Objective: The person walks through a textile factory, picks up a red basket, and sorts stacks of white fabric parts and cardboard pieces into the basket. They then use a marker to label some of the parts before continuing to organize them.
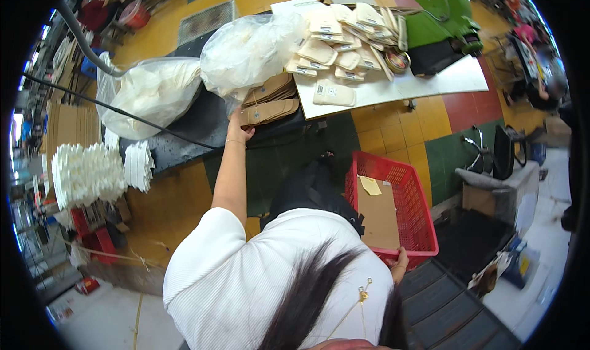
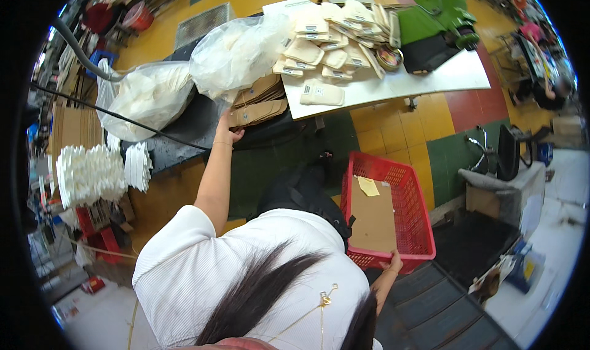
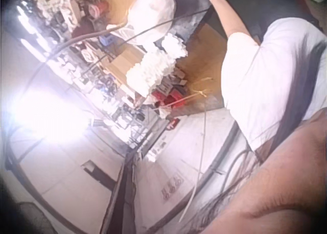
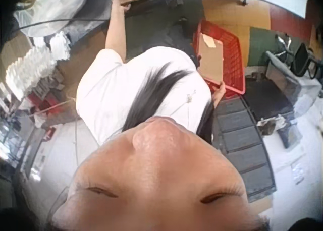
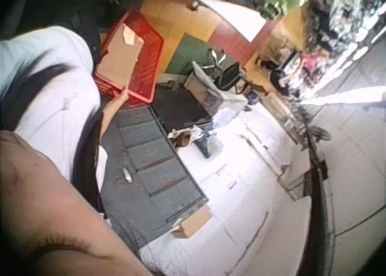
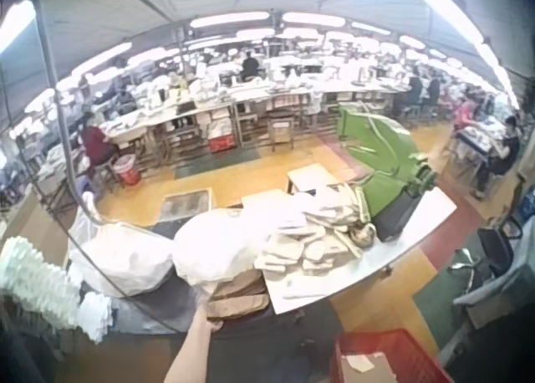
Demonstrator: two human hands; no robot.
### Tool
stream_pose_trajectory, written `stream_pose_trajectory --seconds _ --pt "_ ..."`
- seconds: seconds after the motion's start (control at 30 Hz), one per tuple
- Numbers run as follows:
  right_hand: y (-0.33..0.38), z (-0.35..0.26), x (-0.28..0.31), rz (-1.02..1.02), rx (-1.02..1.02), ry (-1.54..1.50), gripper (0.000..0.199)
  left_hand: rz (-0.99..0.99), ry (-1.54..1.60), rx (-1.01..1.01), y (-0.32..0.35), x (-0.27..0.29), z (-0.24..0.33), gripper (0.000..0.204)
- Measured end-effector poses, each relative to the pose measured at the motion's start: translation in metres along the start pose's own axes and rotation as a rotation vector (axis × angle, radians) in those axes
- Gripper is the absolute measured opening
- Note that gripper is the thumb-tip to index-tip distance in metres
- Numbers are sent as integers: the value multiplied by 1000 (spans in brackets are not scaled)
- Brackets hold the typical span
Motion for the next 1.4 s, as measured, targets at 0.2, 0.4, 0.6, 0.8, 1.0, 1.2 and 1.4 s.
stream_pose_trajectory --seconds 0.2,0.4,0.6,0.8,1.0,1.2,1.4 --pt "0 -78 -22 -70 54 158 57 99 -549 -534 -30 31 75 91" --pt "-63 -122 -9 -27 8 -29 50 -20 -472 -363 8 -21 58 54" --pt "-87 -165 -26 -61 28 29 52 -108 -455 -310 4 -2 58 54" --pt "-92 -176 -56 -150 -58 24 33 232 -545 -463 -15 -1 72 91" --pt "-100 -164 -76 -365 -146 -19 40 210 -288 -396 -29 7 78 99" --pt "-141 -152 -66 -124 -149 106 54 26 -322 -485 -12 -23 77 86" --pt "-120 -142 -72 -130 -178 60 51 150 -283 -551 10 -27 78 71"
Point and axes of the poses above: each hand's wrist, its own y-axis away from the middle knuckle, its own x-axis out of the back of the hand, z = x × y, the point moved 8 cm from there along -y, towards the middle knuckle, and after that the axes turned 5 degrees about -y, right-handed, at the moved point
